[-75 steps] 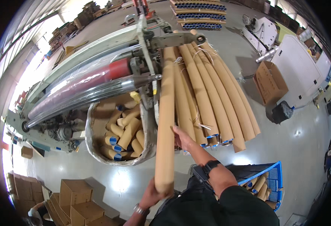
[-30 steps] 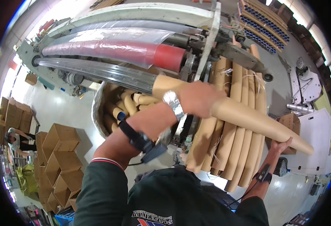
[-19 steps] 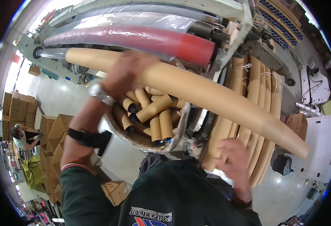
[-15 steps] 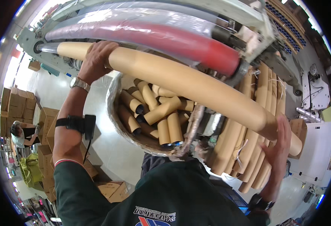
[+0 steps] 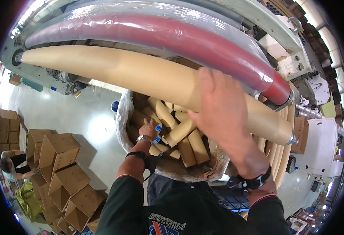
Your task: Operating an industrial machine to wrap or roll plastic film onto cardboard tubes.
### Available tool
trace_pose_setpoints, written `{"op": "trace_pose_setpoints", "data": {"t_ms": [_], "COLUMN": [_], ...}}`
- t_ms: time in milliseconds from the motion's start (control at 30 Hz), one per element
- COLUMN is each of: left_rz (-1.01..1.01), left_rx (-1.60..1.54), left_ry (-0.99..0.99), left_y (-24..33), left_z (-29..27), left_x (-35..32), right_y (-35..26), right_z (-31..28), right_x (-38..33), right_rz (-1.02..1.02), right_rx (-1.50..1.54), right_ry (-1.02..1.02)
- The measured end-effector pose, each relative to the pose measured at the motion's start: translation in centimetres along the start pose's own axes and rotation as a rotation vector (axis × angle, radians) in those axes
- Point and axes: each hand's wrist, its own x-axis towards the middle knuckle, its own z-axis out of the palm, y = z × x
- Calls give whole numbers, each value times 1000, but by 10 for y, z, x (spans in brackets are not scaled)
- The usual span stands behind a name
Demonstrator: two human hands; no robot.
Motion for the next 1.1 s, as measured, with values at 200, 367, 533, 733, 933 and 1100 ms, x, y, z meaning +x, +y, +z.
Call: {"op": "trace_pose_setpoints", "data": {"t_ms": [200, 367, 533, 733, 933, 1100], "left_rz": [89, 229, 381, 110, 49, 25], "left_rx": [-202, -968, -1339, -2133, -2275, -2190], "left_ry": [271, 112, -94, 189, 501, 633], "left_y": [-10, 50, 165, 267, 271, 163], "left_z": [-67, -220, -229, -253, -248, -283], "left_x": [-21, -136, -195, -121, -65, -16], "right_y": [24, 53, 86, 220, 323, 288], "right_z": [28, 59, 36, -35, -114, -107], "right_x": [-68, -142, -196, -304, -385, -263], "right_rz": [-418, -237, -160, 164, 521, 155], "right_rx": [456, 559, 815, 565, 31, 9], "right_ry": [224, -267, -299, -279, -146, -205]}}
